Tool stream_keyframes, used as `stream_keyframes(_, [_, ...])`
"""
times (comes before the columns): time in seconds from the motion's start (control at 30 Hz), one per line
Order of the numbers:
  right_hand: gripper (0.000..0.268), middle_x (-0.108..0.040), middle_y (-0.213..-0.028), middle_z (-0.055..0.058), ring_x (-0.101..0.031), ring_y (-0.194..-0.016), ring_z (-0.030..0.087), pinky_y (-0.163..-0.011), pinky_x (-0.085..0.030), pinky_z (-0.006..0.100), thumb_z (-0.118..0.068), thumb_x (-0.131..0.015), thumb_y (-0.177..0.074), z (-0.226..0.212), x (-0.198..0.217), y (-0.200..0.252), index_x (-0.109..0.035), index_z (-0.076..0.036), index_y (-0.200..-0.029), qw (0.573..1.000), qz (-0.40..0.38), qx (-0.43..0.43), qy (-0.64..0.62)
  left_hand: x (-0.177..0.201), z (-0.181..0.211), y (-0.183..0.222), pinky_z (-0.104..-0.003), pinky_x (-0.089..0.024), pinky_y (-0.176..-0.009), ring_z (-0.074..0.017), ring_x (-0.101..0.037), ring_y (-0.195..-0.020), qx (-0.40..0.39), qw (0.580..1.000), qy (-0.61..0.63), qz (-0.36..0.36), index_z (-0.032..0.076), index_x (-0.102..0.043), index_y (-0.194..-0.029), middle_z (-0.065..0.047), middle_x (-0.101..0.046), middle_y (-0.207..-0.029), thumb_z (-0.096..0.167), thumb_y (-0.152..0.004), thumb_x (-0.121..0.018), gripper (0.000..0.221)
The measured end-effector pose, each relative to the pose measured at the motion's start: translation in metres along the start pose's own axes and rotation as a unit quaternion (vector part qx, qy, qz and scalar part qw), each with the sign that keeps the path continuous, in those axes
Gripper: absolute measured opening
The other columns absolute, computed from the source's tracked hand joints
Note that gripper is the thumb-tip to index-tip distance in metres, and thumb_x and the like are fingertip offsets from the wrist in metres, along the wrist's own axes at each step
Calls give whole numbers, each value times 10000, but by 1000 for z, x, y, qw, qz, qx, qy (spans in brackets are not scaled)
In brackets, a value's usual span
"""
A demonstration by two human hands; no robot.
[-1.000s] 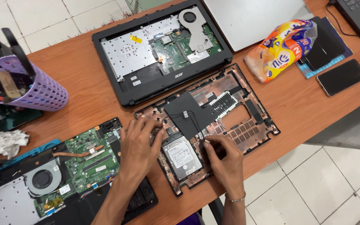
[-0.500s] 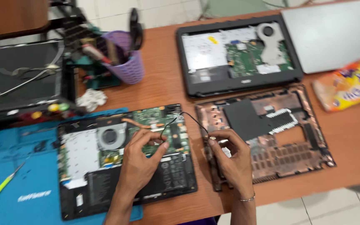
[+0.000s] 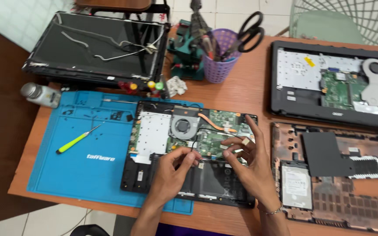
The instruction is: The person installs a battery into a laptop chassis, connects the internal cables by hand, and then positions a fan assembly and wires it into the motherboard.
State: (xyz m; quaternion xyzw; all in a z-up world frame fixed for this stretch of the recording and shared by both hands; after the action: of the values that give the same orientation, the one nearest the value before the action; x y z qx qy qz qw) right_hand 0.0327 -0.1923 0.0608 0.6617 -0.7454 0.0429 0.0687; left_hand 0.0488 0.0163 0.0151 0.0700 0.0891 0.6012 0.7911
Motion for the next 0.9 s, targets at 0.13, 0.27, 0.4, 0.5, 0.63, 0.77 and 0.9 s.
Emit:
stream_keyframes(0.13, [686,-752,-1115,86,-692,-950,114,-802,-585,296,-75,-709,-888,-1,-12,-7,-419,-101,-1509,999,-25,-30,35,16,-1,8,-264,-550,-747,-96,-667,-799,3,1000,2,15,-16,-733,-940,-45,-732,-840,237,-1015,-597,297])
stream_keyframes(0.27, [471,-755,-1150,79,-691,-959,113,-827,-573,286,-66,-735,-876,-5,-19,-22,-633,-48,-1335,993,-87,11,81,37,2,11,-259,-540,-719,-77,-637,-763,0,1000,-18,25,1,-709,-909,-17,-697,-798,238,-1013,-586,287])
stream_keyframes(0.4, [382,-774,-1088,78,-713,-944,106,-841,-596,272,-90,-709,-891,-7,-32,-29,-691,-38,-1270,989,-134,-9,66,59,7,15,-262,-458,-627,-74,-549,-690,0,996,-80,37,-2,-680,-870,-9,-650,-747,258,-1040,-573,328])
stream_keyframes(0.5, [333,-808,-1014,74,-708,-827,123,-758,-596,279,-143,-661,-938,-1,-41,-37,-707,-44,-1253,978,-190,-90,-3,70,10,17,-257,-465,-571,-66,-572,-654,27,998,-12,54,5,-688,-914,1,-637,-703,264,-1021,-573,303])
stream_keyframes(0.63, [295,-813,-925,88,-669,-742,150,-691,-573,299,-181,-658,-947,9,-49,-41,-769,-67,-1196,969,-185,-141,87,84,14,20,-246,-434,-579,-55,-520,-684,-35,992,-75,93,20,-762,-1012,-2,-615,-761,240,-1007,-631,256])
stream_keyframes(0.77, [234,-801,-954,82,-711,-860,144,-744,-577,296,-141,-680,-933,13,-46,-44,-796,-50,-1115,976,-177,-84,92,100,20,16,-255,-425,-585,-81,-510,-692,-57,986,-121,95,48,-793,-1059,-13,-641,-871,206,-1000,-634,232])
stream_keyframes(0.9, [232,-791,-1022,64,-741,-959,151,-828,-606,298,-87,-706,-889,7,-39,-44,-798,-66,-1101,977,-171,-15,129,112,28,7,-258,-487,-660,-102,-614,-794,-132,976,-151,82,47,-787,-1041,-23,-672,-961,133,-968,-672,161])
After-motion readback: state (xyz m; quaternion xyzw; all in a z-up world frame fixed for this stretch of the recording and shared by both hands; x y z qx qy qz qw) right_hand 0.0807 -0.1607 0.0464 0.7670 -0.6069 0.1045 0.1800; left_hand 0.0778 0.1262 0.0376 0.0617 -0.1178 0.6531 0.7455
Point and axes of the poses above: each hand's wrist, its own y-axis away from the middle knuckle, its own x-axis out of the back of the hand, z = x × y, the point moved 1 cm from there along -y, towards the middle knuckle
